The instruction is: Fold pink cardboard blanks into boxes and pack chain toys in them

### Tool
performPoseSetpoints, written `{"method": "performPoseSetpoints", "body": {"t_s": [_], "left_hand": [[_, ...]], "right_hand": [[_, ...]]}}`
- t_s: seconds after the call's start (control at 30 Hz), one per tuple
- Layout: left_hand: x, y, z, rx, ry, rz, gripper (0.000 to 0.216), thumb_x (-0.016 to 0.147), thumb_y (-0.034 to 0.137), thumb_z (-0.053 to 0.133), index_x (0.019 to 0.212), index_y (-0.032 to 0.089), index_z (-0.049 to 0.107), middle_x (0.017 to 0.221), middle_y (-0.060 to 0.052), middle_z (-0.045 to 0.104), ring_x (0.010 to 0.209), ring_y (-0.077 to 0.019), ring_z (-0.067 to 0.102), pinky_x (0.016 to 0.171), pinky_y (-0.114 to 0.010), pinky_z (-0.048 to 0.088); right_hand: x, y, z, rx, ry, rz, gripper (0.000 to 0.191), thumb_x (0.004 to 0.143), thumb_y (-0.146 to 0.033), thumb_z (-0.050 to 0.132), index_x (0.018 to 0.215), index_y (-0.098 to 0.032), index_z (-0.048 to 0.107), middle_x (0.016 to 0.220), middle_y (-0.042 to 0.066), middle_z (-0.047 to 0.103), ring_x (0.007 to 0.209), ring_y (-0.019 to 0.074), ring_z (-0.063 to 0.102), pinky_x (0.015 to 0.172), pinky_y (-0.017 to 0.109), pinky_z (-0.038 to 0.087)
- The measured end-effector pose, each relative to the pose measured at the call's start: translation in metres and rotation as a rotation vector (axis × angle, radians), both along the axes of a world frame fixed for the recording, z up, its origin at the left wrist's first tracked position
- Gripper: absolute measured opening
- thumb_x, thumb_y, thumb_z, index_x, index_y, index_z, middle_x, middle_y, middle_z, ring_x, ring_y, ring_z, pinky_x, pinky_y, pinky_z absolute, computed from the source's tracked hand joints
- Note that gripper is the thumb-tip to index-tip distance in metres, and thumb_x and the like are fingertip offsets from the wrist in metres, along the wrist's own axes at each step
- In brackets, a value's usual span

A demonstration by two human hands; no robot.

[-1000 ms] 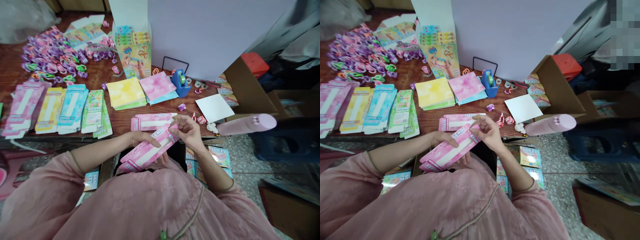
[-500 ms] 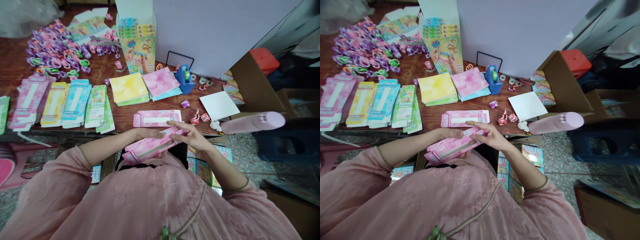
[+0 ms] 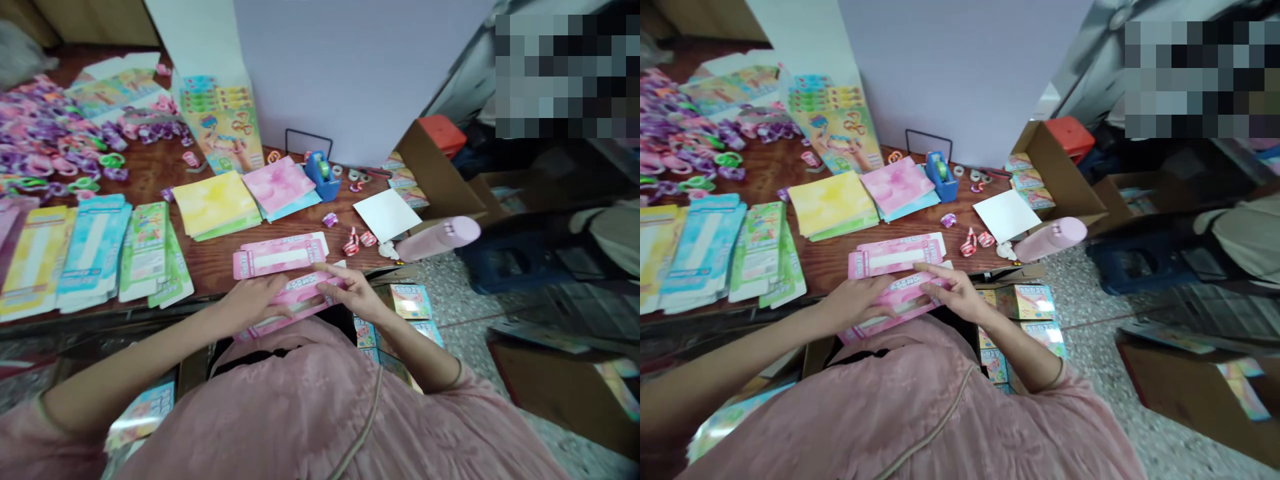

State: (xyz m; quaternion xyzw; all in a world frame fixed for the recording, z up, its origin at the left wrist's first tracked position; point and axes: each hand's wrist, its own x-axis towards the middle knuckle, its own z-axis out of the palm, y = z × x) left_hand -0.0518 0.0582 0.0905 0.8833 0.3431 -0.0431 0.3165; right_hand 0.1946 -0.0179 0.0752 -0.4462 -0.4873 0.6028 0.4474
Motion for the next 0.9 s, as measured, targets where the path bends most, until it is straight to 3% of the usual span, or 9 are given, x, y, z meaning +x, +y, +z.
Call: {"method": "performPoseSetpoints", "body": {"t_s": [0.1, 0.27, 0.33, 0.47, 0.6, 0.73, 0.83, 0.9], "left_hand": [[-0.006, -0.025, -0.009, 0.132, 0.132, 0.018, 0.066, 0.092, 0.065, 0.062, 0.138, 0.017, 0.054, 0.135, -0.021, 0.066, 0.117, -0.0388, 0.071, 0.089, -0.046, 0.059], [-0.013, -0.045, -0.02, 0.115, 0.002, 0.039, 0.061, 0.099, 0.059, 0.053, 0.142, 0.017, 0.049, 0.138, -0.02, 0.065, 0.115, -0.0358, 0.072, 0.093, -0.046, 0.059], [-0.015, -0.045, -0.02, 0.038, -0.07, 0.028, 0.054, 0.101, 0.057, 0.049, 0.138, 0.018, 0.051, 0.131, -0.016, 0.069, 0.108, -0.0326, 0.075, 0.089, -0.042, 0.059], [-0.017, -0.041, -0.018, -0.101, -0.122, 0.011, 0.044, 0.101, 0.062, 0.046, 0.109, 0.021, 0.06, 0.091, -0.004, 0.074, 0.076, -0.024, 0.073, 0.068, -0.031, 0.053], [-0.018, -0.03, -0.019, 0.043, -0.126, 0.072, 0.046, 0.098, 0.066, 0.05, 0.096, 0.021, 0.059, 0.082, -0.003, 0.072, 0.071, -0.0235, 0.071, 0.064, -0.03, 0.048], [-0.012, -0.015, -0.022, 0.164, -0.007, 0.055, 0.04, 0.102, 0.057, 0.05, 0.091, 0.02, 0.062, 0.076, -0.003, 0.072, 0.069, -0.0238, 0.071, 0.063, -0.029, 0.048], [0.005, -0.014, -0.02, 0.289, 0.062, 0.085, 0.043, 0.097, 0.056, 0.062, 0.114, 0.017, 0.066, 0.099, -0.01, 0.076, 0.088, -0.0279, 0.075, 0.071, -0.031, 0.053], [0.02, -0.02, -0.018, 0.462, 0.077, 0.177, 0.073, 0.087, 0.06, 0.074, 0.14, 0.014, 0.056, 0.124, -0.019, 0.071, 0.107, -0.0345, 0.072, 0.082, -0.037, 0.056]], "right_hand": [[-0.002, -0.006, -0.007, 0.029, 0.022, -0.008, 0.036, 0.087, -0.041, 0.079, 0.119, -0.025, 0.08, 0.108, 0.002, 0.081, 0.091, 0.0181, 0.077, 0.081, 0.028, 0.062], [-0.006, -0.009, -0.012, 0.043, 0.085, -0.01, 0.035, 0.083, -0.04, 0.084, 0.113, -0.022, 0.082, 0.109, 0.004, 0.081, 0.103, 0.0193, 0.075, 0.093, 0.03, 0.058], [-0.006, -0.009, -0.011, 0.057, 0.094, 0.014, 0.034, 0.083, -0.039, 0.084, 0.112, -0.022, 0.083, 0.106, 0.004, 0.081, 0.101, 0.0187, 0.075, 0.093, 0.03, 0.058], [-0.006, -0.007, -0.007, 0.074, 0.077, 0.032, 0.034, 0.084, -0.04, 0.082, 0.112, -0.021, 0.082, 0.106, 0.005, 0.081, 0.101, 0.0198, 0.075, 0.093, 0.031, 0.059], [-0.008, -0.003, -0.003, 0.123, 0.045, -0.026, 0.034, 0.085, -0.041, 0.081, 0.114, -0.022, 0.082, 0.109, 0.005, 0.081, 0.103, 0.0203, 0.074, 0.095, 0.032, 0.058], [-0.004, 0.008, 0.001, 0.175, -0.027, -0.088, 0.034, 0.085, -0.041, 0.082, 0.114, -0.024, 0.081, 0.111, 0.004, 0.08, 0.106, 0.0198, 0.073, 0.101, 0.034, 0.054], [0.0, 0.023, 0.003, 0.145, -0.047, -0.138, 0.039, 0.082, -0.044, 0.083, 0.116, -0.025, 0.08, 0.119, 0.005, 0.078, 0.111, 0.0216, 0.071, 0.099, 0.035, 0.055], [0.001, 0.033, 0.006, 0.128, -0.057, -0.17, 0.042, 0.08, -0.044, 0.085, 0.118, -0.025, 0.079, 0.121, 0.005, 0.077, 0.115, 0.0225, 0.069, 0.101, 0.036, 0.054]]}}
